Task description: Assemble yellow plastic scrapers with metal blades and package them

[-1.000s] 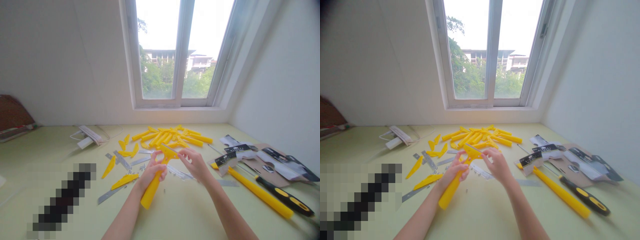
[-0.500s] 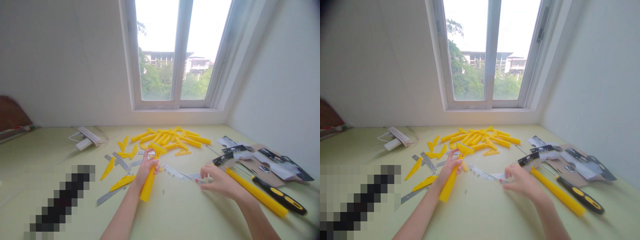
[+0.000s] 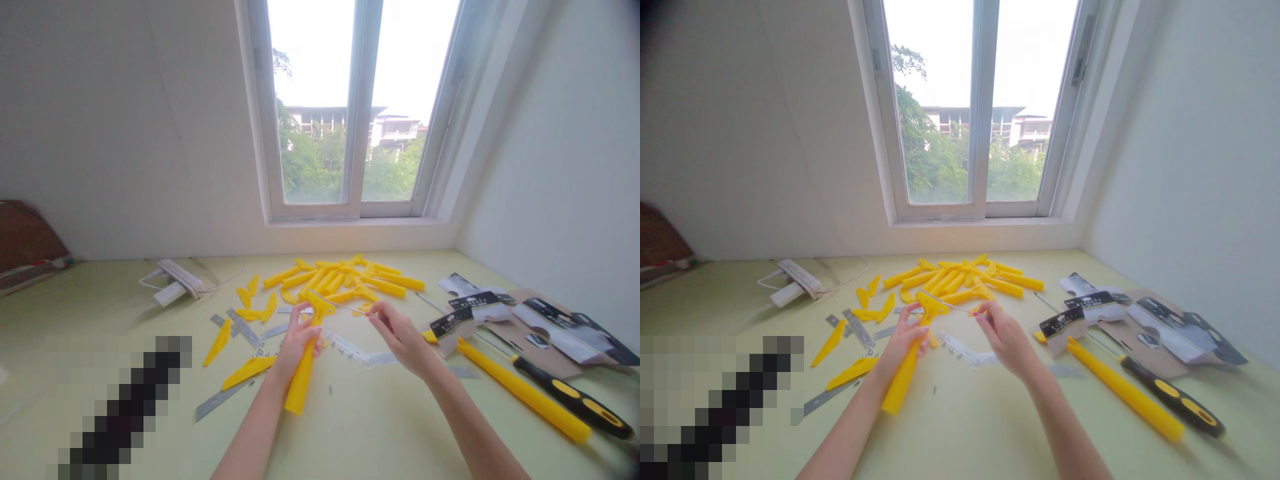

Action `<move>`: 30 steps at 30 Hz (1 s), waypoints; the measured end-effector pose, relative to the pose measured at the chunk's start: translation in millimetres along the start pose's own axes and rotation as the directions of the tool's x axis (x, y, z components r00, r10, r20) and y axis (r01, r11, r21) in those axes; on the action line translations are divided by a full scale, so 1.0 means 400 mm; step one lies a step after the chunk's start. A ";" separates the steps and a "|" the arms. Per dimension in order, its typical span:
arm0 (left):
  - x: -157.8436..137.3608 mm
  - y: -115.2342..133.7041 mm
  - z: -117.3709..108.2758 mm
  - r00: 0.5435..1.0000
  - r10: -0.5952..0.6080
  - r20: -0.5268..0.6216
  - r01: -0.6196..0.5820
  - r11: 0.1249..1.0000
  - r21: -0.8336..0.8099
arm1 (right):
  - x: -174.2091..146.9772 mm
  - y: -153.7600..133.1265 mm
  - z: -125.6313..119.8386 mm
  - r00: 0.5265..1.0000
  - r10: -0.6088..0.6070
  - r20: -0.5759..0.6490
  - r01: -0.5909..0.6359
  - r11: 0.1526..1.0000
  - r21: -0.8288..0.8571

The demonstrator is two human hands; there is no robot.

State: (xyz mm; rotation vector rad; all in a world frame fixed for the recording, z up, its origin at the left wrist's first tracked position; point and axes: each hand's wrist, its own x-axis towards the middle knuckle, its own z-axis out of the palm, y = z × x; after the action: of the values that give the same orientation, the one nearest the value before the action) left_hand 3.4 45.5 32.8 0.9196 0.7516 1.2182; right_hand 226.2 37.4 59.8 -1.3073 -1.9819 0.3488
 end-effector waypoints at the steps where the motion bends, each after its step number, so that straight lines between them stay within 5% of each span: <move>1: -0.001 0.001 0.000 1.000 0.001 -0.004 -0.001 1.000 0.006 | -0.005 0.002 0.022 1.000 0.001 -0.003 -0.001 1.000 0.003; 6: -0.018 0.012 0.016 1.000 0.021 -0.020 -0.019 0.997 0.077 | -0.025 0.034 0.072 0.999 -0.032 0.018 0.032 0.999 -0.010; 30: -0.034 0.035 0.034 1.000 -0.005 -0.031 0.008 0.994 0.109 | -0.029 0.035 0.051 1.000 0.009 -0.007 -0.009 0.994 -0.105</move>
State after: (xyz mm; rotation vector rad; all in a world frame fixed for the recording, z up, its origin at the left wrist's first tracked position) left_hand 6.3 30.9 51.3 0.9892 0.8514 1.1970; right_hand 224.2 36.8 32.3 -1.3810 -2.0128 0.2475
